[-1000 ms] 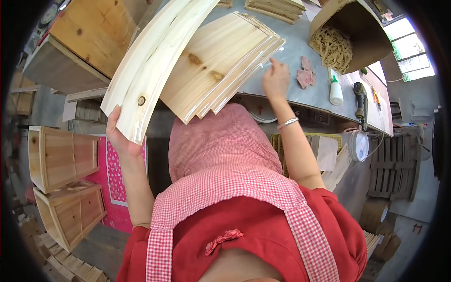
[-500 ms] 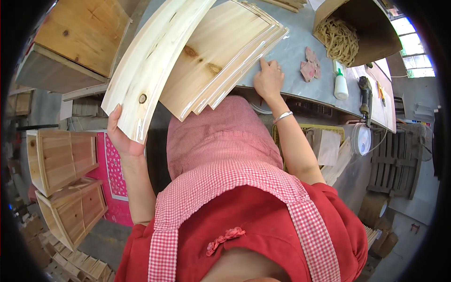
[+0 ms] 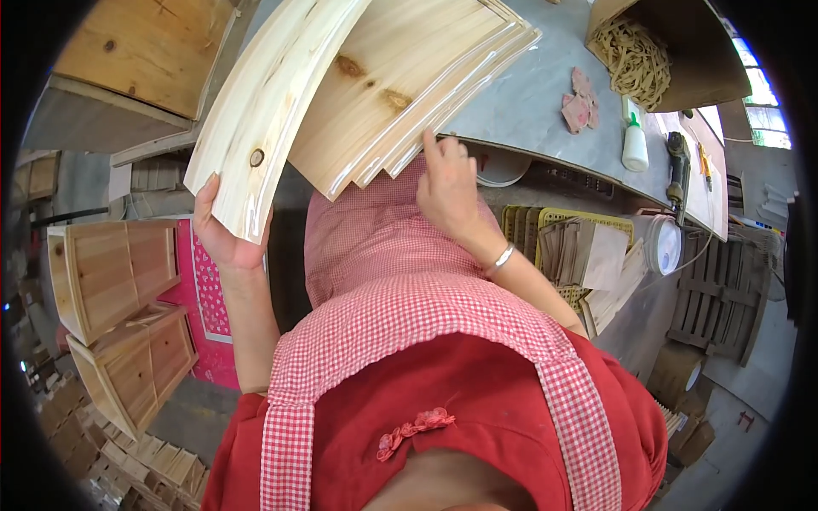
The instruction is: Assemble a wooden box by gluing panels and securing them with rubber bands.
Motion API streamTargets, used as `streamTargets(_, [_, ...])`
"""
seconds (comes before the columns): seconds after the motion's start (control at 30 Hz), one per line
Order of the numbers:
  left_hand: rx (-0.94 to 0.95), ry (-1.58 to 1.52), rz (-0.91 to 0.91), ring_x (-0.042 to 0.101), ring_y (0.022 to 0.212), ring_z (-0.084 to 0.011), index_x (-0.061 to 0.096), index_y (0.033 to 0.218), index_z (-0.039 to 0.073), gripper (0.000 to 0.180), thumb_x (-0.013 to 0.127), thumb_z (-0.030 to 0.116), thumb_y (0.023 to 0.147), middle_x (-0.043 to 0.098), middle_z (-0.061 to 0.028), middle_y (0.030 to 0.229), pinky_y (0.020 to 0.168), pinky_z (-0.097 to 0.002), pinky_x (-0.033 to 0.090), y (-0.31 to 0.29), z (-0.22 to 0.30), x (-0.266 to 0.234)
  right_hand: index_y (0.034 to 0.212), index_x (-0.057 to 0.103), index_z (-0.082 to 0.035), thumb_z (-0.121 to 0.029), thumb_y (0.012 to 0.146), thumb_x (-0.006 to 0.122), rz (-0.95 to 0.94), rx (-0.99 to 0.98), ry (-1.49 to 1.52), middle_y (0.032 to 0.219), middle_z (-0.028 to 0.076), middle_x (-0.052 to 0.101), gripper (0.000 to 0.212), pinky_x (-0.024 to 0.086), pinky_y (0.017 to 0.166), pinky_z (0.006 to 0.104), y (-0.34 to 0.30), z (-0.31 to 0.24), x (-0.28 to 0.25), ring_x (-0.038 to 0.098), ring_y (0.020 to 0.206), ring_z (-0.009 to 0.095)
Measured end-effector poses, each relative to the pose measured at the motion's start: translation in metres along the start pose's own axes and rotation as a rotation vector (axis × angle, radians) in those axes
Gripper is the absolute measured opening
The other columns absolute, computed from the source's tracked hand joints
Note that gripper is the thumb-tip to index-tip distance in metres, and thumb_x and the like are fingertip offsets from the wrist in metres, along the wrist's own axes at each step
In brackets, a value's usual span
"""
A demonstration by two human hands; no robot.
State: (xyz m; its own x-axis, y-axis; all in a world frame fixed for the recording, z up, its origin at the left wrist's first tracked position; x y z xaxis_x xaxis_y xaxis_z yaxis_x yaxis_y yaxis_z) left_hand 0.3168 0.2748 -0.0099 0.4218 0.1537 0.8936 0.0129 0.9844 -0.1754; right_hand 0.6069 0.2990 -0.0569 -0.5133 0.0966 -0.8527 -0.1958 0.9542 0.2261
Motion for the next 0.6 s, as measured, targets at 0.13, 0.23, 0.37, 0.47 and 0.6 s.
streamTargets(0.13, [0.008,-0.003,-0.007,0.068,0.105,-0.0269,0.056,0.127,-0.003,0.039,0.058,0.016,0.094,0.066,-0.0172,0.122,0.090,-0.0414,0.057,-0.003,-0.001,0.000,0.132,0.048,0.007,-0.001,0.075,0.056,0.049,-0.052,0.091,0.101,0.020,0.051,0.057,0.038,0.076,0.0466,-0.016,-0.006,-0.014,0.051,0.094,0.034])
streamTargets(0.23, [0.027,-0.005,0.017,0.068,0.105,-0.0275,0.056,0.127,-0.003,0.039,0.058,0.017,0.094,0.066,-0.0175,0.122,0.089,-0.0417,0.057,-0.007,-0.001,-0.002,0.131,0.049,0.005,-0.003,0.078,0.056,0.231,-0.073,-0.073,0.104,0.022,0.054,0.054,0.042,0.077,0.0481,0.004,0.033,-0.037,0.054,0.096,0.037])
streamTargets(0.37, [0.055,0.011,0.061,0.068,0.106,-0.0279,0.056,0.127,-0.003,0.039,0.057,0.017,0.094,0.066,-0.0174,0.122,0.088,-0.0417,0.057,-0.011,0.001,-0.002,0.129,0.055,-0.002,-0.017,0.086,0.058,0.513,0.080,-0.503,0.109,0.023,0.058,0.045,0.047,0.082,0.0517,0.044,0.144,-0.095,0.057,0.103,0.039])
streamTargets(0.47, [0.041,0.021,0.042,0.068,0.105,-0.0279,0.056,0.127,-0.003,0.039,0.057,0.016,0.094,0.066,-0.0175,0.122,0.088,-0.0413,0.057,-0.014,0.002,-0.002,0.124,0.061,-0.008,-0.025,0.088,0.060,0.503,0.362,-0.596,0.111,0.017,0.060,0.039,0.046,0.083,0.0502,0.044,0.216,-0.128,0.057,0.104,0.037])
streamTargets(0.6, [0.080,0.002,0.030,0.068,0.105,-0.0266,0.057,0.126,-0.002,0.038,0.057,0.017,0.094,0.067,-0.0166,0.122,0.086,-0.0405,0.058,-0.016,0.000,0.002,0.110,0.070,-0.014,-0.028,0.088,0.062,0.269,0.377,-0.795,0.114,0.009,0.062,0.028,0.044,0.086,0.0469,0.045,0.245,-0.125,0.057,0.105,0.033])
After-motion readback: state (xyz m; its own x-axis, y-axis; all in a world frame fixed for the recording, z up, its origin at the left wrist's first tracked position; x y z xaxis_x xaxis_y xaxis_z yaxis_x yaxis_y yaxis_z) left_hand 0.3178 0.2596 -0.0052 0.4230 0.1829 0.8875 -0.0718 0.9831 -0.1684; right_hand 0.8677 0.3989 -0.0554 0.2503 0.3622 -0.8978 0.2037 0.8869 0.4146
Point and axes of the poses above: each hand's wrist, its own y-axis towards the middle knuckle, its own x-axis out of the palm, z = x × y, the point moved 5 cm from there along y, towards the middle knuckle
